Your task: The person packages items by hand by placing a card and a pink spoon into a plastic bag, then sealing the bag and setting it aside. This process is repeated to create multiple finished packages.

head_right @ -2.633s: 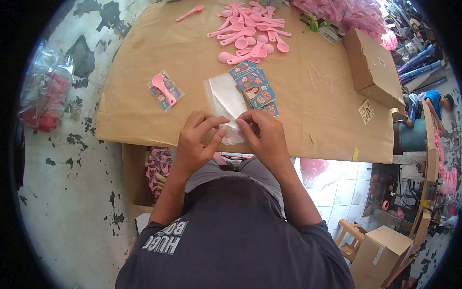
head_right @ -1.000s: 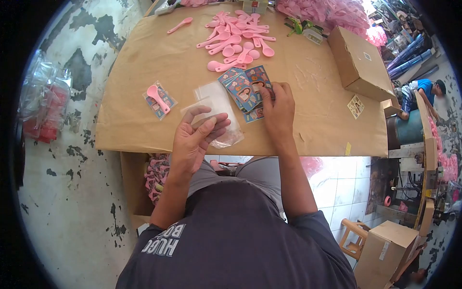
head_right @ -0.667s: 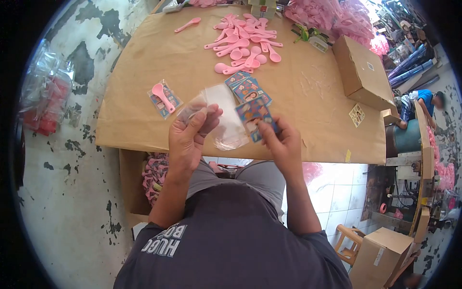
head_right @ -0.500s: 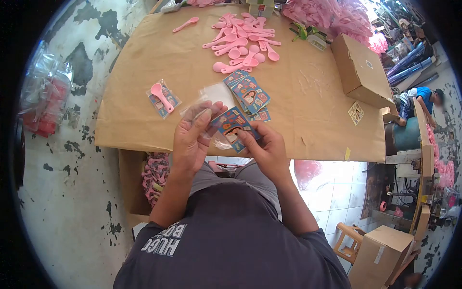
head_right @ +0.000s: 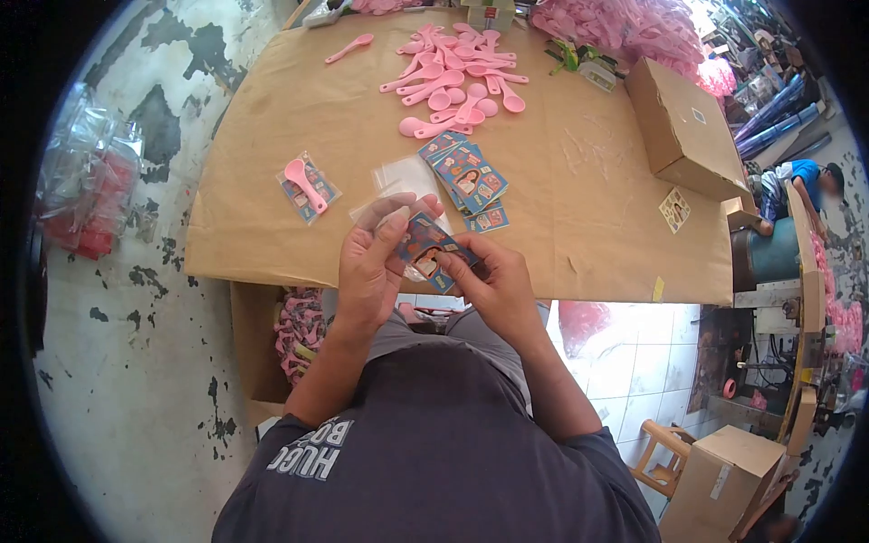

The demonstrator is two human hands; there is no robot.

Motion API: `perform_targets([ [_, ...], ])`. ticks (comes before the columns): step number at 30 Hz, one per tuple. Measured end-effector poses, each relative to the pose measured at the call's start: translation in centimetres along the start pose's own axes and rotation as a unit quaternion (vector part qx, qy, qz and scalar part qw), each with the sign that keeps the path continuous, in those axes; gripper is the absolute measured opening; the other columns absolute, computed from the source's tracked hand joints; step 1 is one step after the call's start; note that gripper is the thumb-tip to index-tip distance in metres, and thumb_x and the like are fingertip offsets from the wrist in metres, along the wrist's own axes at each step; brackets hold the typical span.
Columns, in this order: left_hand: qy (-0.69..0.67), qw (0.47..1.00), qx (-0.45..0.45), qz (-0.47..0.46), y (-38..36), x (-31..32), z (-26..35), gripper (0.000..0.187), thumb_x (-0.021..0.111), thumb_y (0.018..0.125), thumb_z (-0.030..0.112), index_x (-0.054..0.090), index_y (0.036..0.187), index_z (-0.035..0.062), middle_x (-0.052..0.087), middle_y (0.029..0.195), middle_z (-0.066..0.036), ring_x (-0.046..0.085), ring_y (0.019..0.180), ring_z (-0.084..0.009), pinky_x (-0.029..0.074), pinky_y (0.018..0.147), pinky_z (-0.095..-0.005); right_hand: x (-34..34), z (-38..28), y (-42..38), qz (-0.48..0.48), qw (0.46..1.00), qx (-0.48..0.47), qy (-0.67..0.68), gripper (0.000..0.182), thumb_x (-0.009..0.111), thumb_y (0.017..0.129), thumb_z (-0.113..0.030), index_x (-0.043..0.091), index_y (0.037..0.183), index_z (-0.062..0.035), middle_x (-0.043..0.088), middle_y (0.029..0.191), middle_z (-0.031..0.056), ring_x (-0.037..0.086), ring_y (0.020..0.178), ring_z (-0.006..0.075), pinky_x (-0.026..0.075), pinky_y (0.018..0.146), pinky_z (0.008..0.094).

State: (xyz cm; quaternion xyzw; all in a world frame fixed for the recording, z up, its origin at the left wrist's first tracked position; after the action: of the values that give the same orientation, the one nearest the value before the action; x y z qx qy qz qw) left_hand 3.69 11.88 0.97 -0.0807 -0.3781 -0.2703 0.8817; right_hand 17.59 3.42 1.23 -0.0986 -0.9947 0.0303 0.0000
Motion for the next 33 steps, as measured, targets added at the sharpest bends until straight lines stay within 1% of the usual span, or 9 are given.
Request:
perform_targets([
  [4,0.014,1.0,-0.006,0.016,0.1,0.6,-0.4,0.029,0.061,0.102,0.012,0.058,0.127,-0.0019,0.068,0.124,-0.021,0.071,0.106,-0.022,0.06,0.092,-0.0344,-0.7,-0.1,0.0,-0.032,0.999,0.013,-0.009,0.022,0.07,0.099,-0.017,0.067,0.111,0.0008,0.068,0.081,0.0005,0.065,0.068,0.0052,0.05,0.058,0.0206],
  [7,0.042,0.999,-0.001,0.019,-0.1,1.0,-0.9,0.028,0.062,0.101,0.01,0.059,0.127,-0.0024,0.069,0.122,-0.02,0.072,0.104,-0.0217,0.06,0.091,-0.0338,-1.1,0.3,0.2,-0.038,0.994,0.02,0.099,0.022,0.07,0.098,-0.014,0.064,0.113,0.0013,0.069,0.087,0.0023,0.067,0.073,0.0076,0.054,0.063,0.021],
  [13,0.062,0.998,0.004,0.012,-0.6,1.0,-1.7,0.028,0.062,0.102,0.011,0.063,0.126,-0.004,0.071,0.119,-0.012,0.069,0.098,-0.0129,0.057,0.085,-0.0277,-1.1,0.4,0.8,0.011,0.985,0.016,0.173,0.018,0.071,0.096,-0.009,0.061,0.108,-0.0009,0.068,0.092,0.003,0.068,0.08,0.01,0.055,0.068,0.022],
  [15,0.062,0.998,0.004,0.0,-0.9,1.4,-2.0,0.034,0.061,0.102,0.01,0.06,0.133,-0.0037,0.067,0.131,-0.014,0.065,0.115,-0.0162,0.054,0.097,-0.0325,-0.2,0.2,1.1,0.019,0.982,-0.039,0.183,0.017,0.07,0.097,-0.01,0.061,0.108,-0.0013,0.068,0.092,0.0026,0.067,0.081,0.0095,0.054,0.069,0.0233],
  [18,0.046,0.998,0.009,0.033,-1.2,2.0,-1.9,0.042,0.06,0.102,0.009,0.054,0.141,-0.0035,0.061,0.141,-0.011,0.063,0.117,-0.0148,0.051,0.101,-0.0331,0.8,0.5,1.4,0.072,0.978,-0.091,0.174,0.018,0.069,0.098,-0.011,0.062,0.111,-0.0006,0.069,0.093,0.003,0.066,0.08,0.0093,0.053,0.069,0.0244],
  [22,0.05,0.998,0.027,0.024,-1.3,1.8,-1.1,0.047,0.059,0.103,0.009,0.048,0.147,-0.001,0.053,0.15,-0.011,0.061,0.12,-0.0151,0.051,0.101,-0.0342,2.2,0.4,1.4,0.047,0.977,-0.053,0.203,0.019,0.067,0.099,-0.012,0.063,0.113,0.0011,0.07,0.095,0.0041,0.067,0.081,0.0097,0.055,0.073,0.0258],
  [25,0.068,0.997,-0.018,0.026,-1.1,1.0,-1.1,0.055,0.057,0.102,0.005,0.038,0.154,0.0016,0.046,0.156,-0.014,0.054,0.133,-0.0205,0.05,0.105,-0.0374,2.5,1.1,1.2,0.039,0.966,-0.028,0.254,0.022,0.067,0.099,-0.012,0.064,0.115,0.0023,0.071,0.096,0.0056,0.068,0.079,0.0105,0.057,0.071,0.0268],
  [27,-0.005,0.997,0.072,0.014,-0.4,2.0,1.0,0.063,0.052,0.102,0.004,0.027,0.16,0.0068,0.042,0.157,-0.02,0.044,0.144,-0.0297,0.048,0.11,-0.0431,2.1,1.4,0.8,0.042,0.968,-0.013,0.249,0.019,0.069,0.098,-0.013,0.065,0.109,0.0019,0.071,0.094,0.0065,0.068,0.076,0.0111,0.058,0.068,0.0265],
  [33,-0.092,0.992,0.07,-0.05,0.8,2.7,2.6,0.066,0.046,0.103,0.011,0.018,0.162,0.0144,0.04,0.155,-0.028,0.042,0.143,-0.0414,0.045,0.113,-0.0543,2.1,1.8,-0.3,0.031,0.973,0.003,0.229,0.015,0.072,0.096,-0.014,0.062,0.097,-0.0023,0.069,0.085,0.0046,0.063,0.067,0.0073,0.05,0.056,0.0222],
])
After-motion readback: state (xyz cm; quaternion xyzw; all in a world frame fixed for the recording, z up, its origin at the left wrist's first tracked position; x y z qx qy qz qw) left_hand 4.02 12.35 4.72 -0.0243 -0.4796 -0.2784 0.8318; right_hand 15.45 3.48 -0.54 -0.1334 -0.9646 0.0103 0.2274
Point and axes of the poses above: each hand's wrist, its own y-axis towards the middle knuckle, its own x-axis out of the palm, z = x × y, the point moved 5 cm from there along y, towards the middle knuckle
